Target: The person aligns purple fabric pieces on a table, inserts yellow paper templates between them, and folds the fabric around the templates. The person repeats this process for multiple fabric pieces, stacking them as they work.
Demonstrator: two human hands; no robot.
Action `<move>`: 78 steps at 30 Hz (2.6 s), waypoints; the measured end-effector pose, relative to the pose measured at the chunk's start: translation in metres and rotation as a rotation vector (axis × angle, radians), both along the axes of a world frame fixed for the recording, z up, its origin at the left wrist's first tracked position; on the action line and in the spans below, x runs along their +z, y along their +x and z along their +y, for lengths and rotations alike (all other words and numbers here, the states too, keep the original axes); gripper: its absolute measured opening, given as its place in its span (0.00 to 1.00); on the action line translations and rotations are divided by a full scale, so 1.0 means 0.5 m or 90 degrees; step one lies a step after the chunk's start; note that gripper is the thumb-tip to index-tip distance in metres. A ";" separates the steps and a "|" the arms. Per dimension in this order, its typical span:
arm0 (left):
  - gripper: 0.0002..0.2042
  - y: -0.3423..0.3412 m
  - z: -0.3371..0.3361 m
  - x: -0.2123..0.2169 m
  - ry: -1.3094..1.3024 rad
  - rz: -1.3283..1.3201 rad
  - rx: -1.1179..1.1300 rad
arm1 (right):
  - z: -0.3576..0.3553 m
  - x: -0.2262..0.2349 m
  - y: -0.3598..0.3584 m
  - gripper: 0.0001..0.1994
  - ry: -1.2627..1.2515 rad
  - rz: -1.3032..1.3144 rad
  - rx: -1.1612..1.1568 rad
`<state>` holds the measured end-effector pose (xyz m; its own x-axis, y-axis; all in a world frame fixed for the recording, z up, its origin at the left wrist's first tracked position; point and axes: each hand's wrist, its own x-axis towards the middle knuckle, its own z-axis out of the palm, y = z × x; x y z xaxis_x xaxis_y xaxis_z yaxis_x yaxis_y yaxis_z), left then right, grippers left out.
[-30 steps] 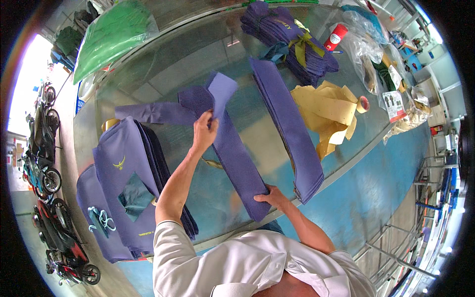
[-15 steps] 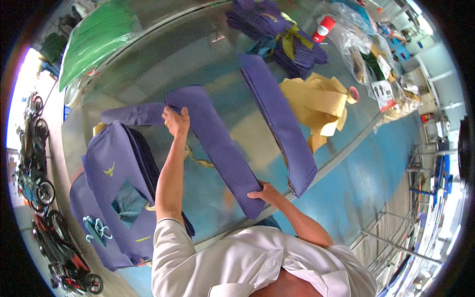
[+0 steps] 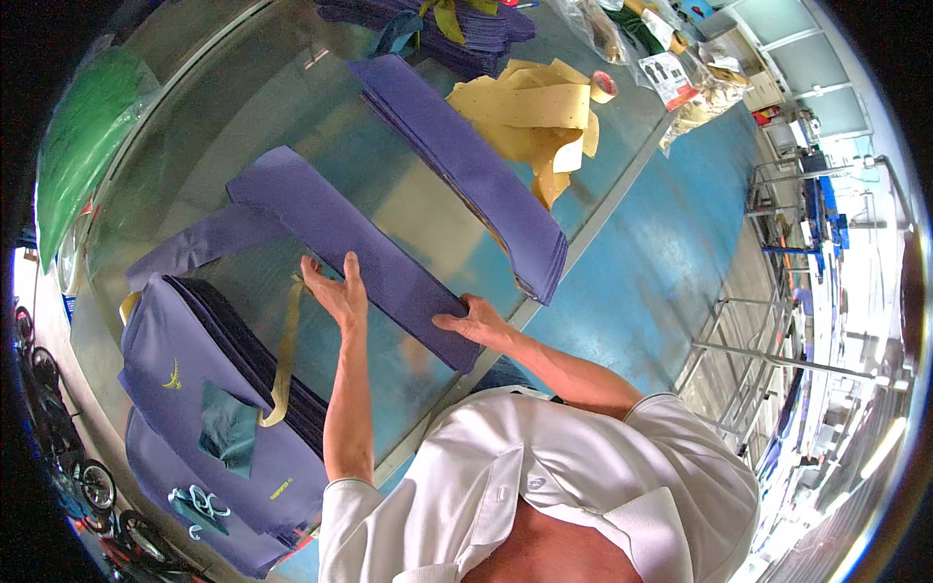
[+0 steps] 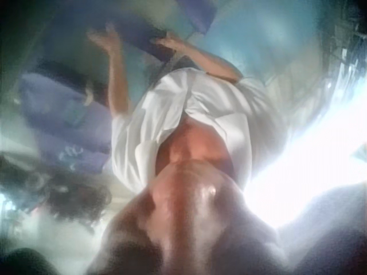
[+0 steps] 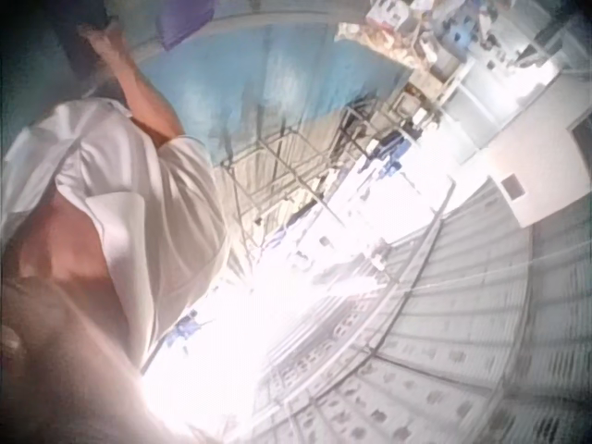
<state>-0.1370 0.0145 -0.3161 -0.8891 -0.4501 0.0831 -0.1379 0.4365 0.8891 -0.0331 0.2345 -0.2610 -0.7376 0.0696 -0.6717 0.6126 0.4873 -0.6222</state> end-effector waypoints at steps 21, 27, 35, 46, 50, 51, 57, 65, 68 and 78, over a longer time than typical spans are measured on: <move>0.27 0.003 -0.094 0.067 0.484 -0.380 -0.020 | -0.051 0.115 0.049 0.26 -0.537 -0.239 -0.119; 0.24 -0.009 -0.104 0.057 0.378 -0.361 -0.016 | -0.063 0.055 0.057 0.25 -0.523 -0.243 -0.091; 0.29 -0.010 -0.196 0.069 0.333 -0.363 -0.066 | -0.118 -0.028 0.046 0.28 -0.319 -0.059 0.036; 0.39 0.088 -0.146 0.104 -0.149 -0.166 0.014 | -0.024 0.010 0.150 0.24 -0.199 -0.147 -0.035; 0.36 0.105 -0.048 0.190 -0.249 0.050 -0.051 | 0.051 -0.009 0.227 0.22 -0.233 -0.050 -0.112; 0.34 0.111 -0.016 0.199 -0.220 0.066 -0.115 | 0.070 -0.027 0.251 0.21 -0.243 -0.028 -0.148; 0.26 0.151 0.258 0.131 -0.214 0.039 -0.425 | 0.248 -0.161 0.360 0.17 -0.312 -0.216 -0.363; 0.29 0.229 0.448 -0.023 -0.471 -0.164 -0.303 | 0.364 -0.410 0.216 0.16 -0.543 -0.046 -0.700; 0.31 0.232 0.446 -0.036 -0.525 -0.166 -0.297 | 0.361 -0.493 0.109 0.14 -0.228 0.320 -0.168; 0.39 0.232 0.438 -0.041 -0.549 -0.165 -0.363 | 0.243 -0.613 -0.069 0.16 -0.055 0.178 -0.106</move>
<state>-0.0210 0.2337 -0.3367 -0.9862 0.1586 -0.0472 0.1446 0.9645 0.2210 -0.0678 0.3558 -0.5675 -0.8775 0.1560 -0.4534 0.4789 0.3332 -0.8122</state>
